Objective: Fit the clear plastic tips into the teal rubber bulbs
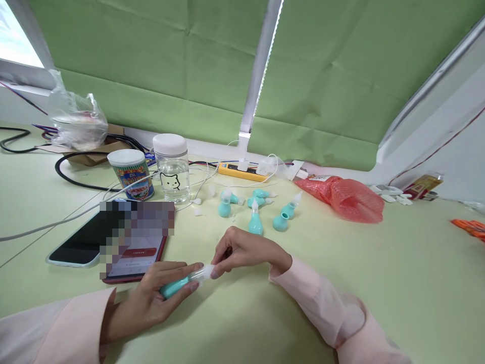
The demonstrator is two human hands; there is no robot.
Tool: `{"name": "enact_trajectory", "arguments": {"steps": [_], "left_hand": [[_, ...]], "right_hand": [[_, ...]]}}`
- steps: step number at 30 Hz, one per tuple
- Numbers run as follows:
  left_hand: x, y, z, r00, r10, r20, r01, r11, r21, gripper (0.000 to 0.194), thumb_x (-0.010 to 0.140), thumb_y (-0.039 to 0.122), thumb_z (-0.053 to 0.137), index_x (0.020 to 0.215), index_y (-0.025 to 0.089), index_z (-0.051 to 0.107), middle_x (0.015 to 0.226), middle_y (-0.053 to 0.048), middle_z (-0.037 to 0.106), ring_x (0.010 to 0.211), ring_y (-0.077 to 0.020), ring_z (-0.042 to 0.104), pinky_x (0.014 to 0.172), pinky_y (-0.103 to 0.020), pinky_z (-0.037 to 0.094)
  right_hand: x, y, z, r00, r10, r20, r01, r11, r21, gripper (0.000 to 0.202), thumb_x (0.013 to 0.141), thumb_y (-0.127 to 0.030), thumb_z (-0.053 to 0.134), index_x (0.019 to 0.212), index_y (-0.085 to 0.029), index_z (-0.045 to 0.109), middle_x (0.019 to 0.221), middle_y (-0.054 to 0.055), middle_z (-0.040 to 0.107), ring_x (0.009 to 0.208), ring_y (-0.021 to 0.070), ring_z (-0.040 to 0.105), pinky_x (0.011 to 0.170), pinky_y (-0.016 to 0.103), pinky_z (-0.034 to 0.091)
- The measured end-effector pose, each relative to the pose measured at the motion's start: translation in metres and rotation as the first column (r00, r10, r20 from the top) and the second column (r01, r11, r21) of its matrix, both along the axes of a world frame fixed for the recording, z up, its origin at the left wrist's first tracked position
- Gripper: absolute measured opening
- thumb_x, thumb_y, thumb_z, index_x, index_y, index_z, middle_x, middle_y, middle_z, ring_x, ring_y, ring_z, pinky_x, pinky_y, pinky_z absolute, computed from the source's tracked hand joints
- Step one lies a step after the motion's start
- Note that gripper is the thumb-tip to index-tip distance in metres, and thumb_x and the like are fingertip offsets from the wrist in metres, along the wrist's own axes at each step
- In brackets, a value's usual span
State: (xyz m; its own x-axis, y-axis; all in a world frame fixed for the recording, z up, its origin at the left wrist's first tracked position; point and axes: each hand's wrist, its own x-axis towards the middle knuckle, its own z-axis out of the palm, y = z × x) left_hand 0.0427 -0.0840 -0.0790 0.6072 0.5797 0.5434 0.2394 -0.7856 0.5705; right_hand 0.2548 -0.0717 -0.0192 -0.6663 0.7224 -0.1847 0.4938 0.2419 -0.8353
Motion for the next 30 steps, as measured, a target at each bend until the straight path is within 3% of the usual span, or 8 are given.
{"name": "enact_trajectory", "arguments": {"steps": [9, 14, 16, 20, 22, 24, 28, 30], "left_hand": [[-0.001, 0.001, 0.007, 0.996, -0.035, 0.088, 0.050, 0.984, -0.172, 0.027, 0.083, 0.020, 0.050, 0.109, 0.020, 0.057, 0.094, -0.005, 0.067, 0.081, -0.0192, 0.063, 0.067, -0.025, 0.051], [-0.009, -0.002, 0.004, 0.993, -0.091, 0.074, 0.106, 0.968, -0.227, 0.046, 0.085, 0.024, 0.045, 0.129, 0.031, 0.031, 0.128, -0.002, 0.046, 0.110, -0.0216, 0.047, 0.088, -0.031, 0.042], [-0.009, -0.003, 0.002, 0.996, -0.076, 0.049, 0.088, 0.947, -0.309, 0.048, 0.087, 0.025, 0.040, 0.131, 0.033, 0.022, 0.132, -0.001, 0.039, 0.112, -0.0208, 0.044, 0.090, -0.031, 0.041], [-0.004, 0.000, 0.003, 0.992, -0.128, 0.002, 0.117, 0.898, -0.423, 0.034, 0.089, 0.024, 0.036, 0.122, 0.032, 0.032, 0.121, -0.001, 0.044, 0.104, -0.0169, 0.046, 0.087, -0.028, 0.041], [-0.001, 0.001, 0.005, 0.987, -0.160, -0.007, 0.142, 0.896, -0.421, 0.028, 0.089, 0.022, 0.036, 0.115, 0.031, 0.037, 0.117, 0.000, 0.044, 0.103, -0.0155, 0.046, 0.087, -0.026, 0.040], [0.000, 0.002, 0.008, 0.983, -0.181, -0.016, 0.159, 0.903, -0.400, 0.024, 0.088, 0.019, 0.035, 0.109, 0.029, 0.040, 0.113, 0.000, 0.044, 0.103, -0.0149, 0.045, 0.088, -0.025, 0.038], [-0.001, 0.003, 0.007, 0.978, -0.201, -0.058, 0.169, 0.919, -0.355, 0.021, 0.086, 0.013, 0.036, 0.103, 0.024, 0.043, 0.110, -0.002, 0.044, 0.105, -0.0156, 0.043, 0.089, -0.026, 0.035], [-0.001, 0.003, 0.006, 0.976, -0.208, -0.069, 0.172, 0.923, -0.344, 0.022, 0.085, 0.011, 0.036, 0.102, 0.023, 0.043, 0.110, -0.003, 0.043, 0.105, -0.0159, 0.043, 0.089, -0.027, 0.035]], "right_hand": [[-0.007, -0.007, 0.011, 0.983, -0.170, -0.075, 0.173, 0.984, 0.033, 0.020, 0.071, -0.031, 0.060, 0.075, -0.014, 0.069, 0.055, -0.001, 0.057, 0.048, 0.0067, 0.047, 0.042, 0.018, 0.035], [-0.005, -0.017, 0.031, 0.925, -0.316, -0.210, 0.361, 0.904, 0.228, 0.014, 0.068, -0.028, 0.063, 0.068, -0.015, 0.068, 0.055, 0.000, 0.061, 0.049, 0.0085, 0.052, 0.042, 0.019, 0.039], [0.007, -0.017, 0.044, 0.835, -0.451, -0.316, 0.542, 0.773, 0.330, 0.011, 0.065, -0.027, 0.065, 0.064, -0.016, 0.067, 0.056, 0.001, 0.062, 0.048, 0.0096, 0.053, 0.042, 0.020, 0.041], [0.052, -0.006, 0.060, 0.581, -0.660, -0.476, 0.775, 0.270, 0.572, 0.008, 0.064, -0.029, 0.065, 0.063, -0.020, 0.065, 0.056, 0.000, 0.062, 0.049, 0.0128, 0.054, 0.046, 0.025, 0.044], [0.076, 0.006, 0.058, 0.494, -0.741, -0.455, 0.748, 0.095, 0.657, 0.010, 0.064, -0.030, 0.064, 0.063, -0.020, 0.065, 0.057, 0.002, 0.062, 0.052, 0.0154, 0.055, 0.048, 0.027, 0.044], [0.097, 0.018, 0.050, 0.457, -0.823, -0.337, 0.682, 0.081, 0.727, 0.013, 0.065, -0.030, 0.061, 0.063, -0.019, 0.066, 0.057, 0.003, 0.062, 0.053, 0.0165, 0.056, 0.050, 0.028, 0.043], [0.121, 0.038, 0.030, 0.398, -0.917, 0.018, 0.572, 0.264, 0.776, 0.019, 0.068, -0.031, 0.053, 0.066, -0.018, 0.067, 0.058, 0.003, 0.063, 0.055, 0.0170, 0.056, 0.048, 0.026, 0.040], [0.125, 0.043, 0.025, 0.385, -0.918, 0.097, 0.551, 0.313, 0.774, 0.019, 0.069, -0.029, 0.051, 0.068, -0.018, 0.067, 0.058, 0.003, 0.063, 0.056, 0.0172, 0.056, 0.048, 0.025, 0.039]]}}
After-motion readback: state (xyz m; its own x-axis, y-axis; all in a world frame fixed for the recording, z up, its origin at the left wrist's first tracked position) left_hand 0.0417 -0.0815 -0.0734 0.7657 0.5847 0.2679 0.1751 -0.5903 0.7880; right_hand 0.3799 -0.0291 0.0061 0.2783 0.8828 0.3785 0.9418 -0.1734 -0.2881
